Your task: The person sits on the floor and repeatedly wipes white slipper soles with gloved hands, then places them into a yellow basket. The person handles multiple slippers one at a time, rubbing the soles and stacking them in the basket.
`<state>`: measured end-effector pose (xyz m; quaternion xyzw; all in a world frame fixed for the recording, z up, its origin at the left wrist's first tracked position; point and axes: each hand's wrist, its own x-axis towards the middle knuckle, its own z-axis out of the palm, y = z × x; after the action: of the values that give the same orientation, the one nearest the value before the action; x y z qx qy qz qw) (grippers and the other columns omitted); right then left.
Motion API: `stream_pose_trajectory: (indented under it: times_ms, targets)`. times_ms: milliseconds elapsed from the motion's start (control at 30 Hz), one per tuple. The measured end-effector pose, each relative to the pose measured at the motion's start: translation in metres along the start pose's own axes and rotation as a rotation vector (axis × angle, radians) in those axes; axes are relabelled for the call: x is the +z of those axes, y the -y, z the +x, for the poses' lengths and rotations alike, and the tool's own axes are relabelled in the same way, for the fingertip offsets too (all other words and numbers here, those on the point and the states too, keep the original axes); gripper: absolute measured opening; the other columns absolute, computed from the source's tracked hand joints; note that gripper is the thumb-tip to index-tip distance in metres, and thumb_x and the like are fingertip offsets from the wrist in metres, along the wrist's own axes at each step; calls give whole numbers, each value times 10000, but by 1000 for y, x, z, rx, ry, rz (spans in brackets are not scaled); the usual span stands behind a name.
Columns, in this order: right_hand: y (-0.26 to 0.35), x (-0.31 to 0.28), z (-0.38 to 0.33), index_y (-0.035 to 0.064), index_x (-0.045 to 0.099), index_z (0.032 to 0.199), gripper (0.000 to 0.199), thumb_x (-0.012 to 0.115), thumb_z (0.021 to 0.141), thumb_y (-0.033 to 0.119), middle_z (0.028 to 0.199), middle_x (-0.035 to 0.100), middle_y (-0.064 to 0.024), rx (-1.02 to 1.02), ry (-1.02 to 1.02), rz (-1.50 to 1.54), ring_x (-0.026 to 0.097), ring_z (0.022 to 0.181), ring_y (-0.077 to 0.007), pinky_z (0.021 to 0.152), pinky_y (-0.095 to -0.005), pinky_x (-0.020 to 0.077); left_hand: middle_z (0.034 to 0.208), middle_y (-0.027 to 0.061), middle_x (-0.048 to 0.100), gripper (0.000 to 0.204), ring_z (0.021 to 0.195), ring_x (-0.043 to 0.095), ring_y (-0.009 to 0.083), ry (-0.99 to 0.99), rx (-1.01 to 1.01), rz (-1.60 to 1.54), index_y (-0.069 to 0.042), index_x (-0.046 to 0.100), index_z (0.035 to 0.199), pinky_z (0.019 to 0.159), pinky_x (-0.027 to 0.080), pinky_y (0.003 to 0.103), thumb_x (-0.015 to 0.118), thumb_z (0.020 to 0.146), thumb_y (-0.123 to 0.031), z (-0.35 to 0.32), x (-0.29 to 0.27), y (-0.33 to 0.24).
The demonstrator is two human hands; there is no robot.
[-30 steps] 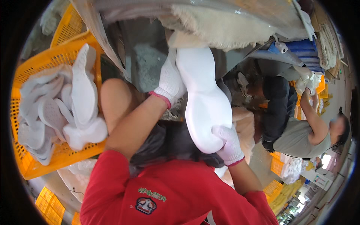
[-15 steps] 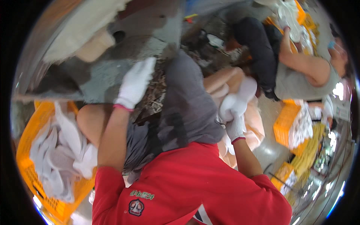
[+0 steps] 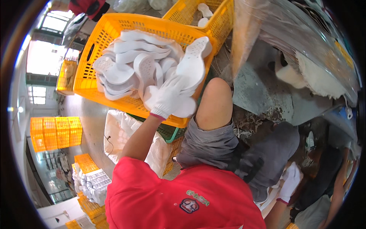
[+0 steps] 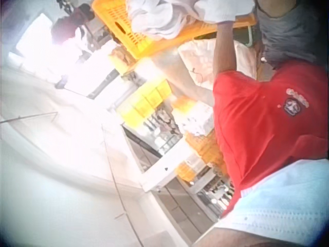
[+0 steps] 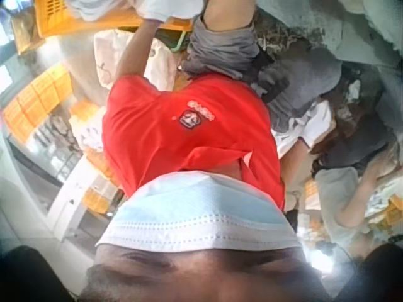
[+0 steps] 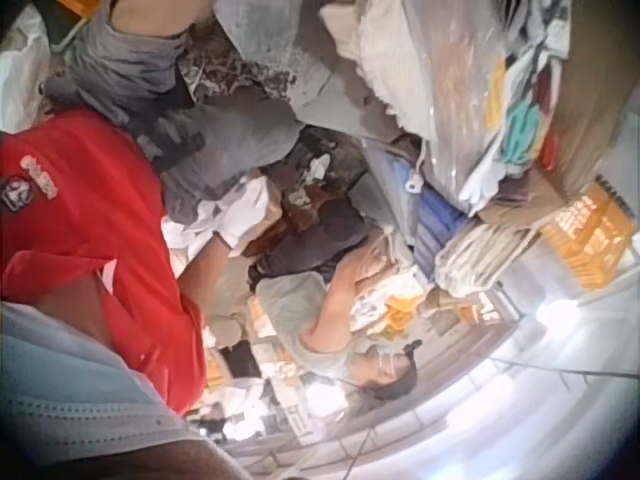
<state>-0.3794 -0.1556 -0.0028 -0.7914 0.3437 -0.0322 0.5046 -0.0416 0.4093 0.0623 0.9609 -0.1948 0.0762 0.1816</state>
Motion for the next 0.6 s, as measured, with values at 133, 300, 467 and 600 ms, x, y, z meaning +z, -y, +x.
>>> stream_pose_trajectory:
  times_ms: [133, 300, 467, 600]
  targets:
    - [146, 73, 5, -41, 661, 1496, 413, 665, 1111, 107, 1350, 751, -138, -179, 202, 70, 719, 1180, -194, 1046, -334, 575, 1179, 44, 752, 241, 1209, 684, 302, -54, 349, 107, -202, 832, 1140, 1024, 554, 454, 768, 909, -227, 11, -20, -46]
    - [256, 198, -21, -79, 323, 1714, 773, 708, 1064, 87, 1623, 549, -293, -114, 719, 474, 603, 1450, -303, 1193, -396, 494, 1125, 47, 759, 250, 1120, 721, 310, -7, 148, 188, -157, 806, 1112, 897, 586, 416, 831, 870, -216, 12, -9, -95]
    - [284, 267, -17, -20, 296, 1741, 878, 791, 1037, 157, 1606, 568, -293, -401, 939, 242, 632, 1421, -315, 1169, -412, 521, 1121, 181, 773, 344, 1034, 759, 385, -191, -263, -211, -40, 756, 1226, 890, 595, 458, 810, 909, -161, -13, -31, -26]
    - [277, 273, -21, -35, 488, 1644, 719, 798, 1033, 184, 1461, 714, -223, -584, 914, 69, 725, 1307, -262, 1096, -375, 566, 1131, 242, 768, 343, 1097, 759, 406, -320, -366, -161, -9, 738, 1277, 942, 593, 451, 731, 963, -147, 1, -76, 36]
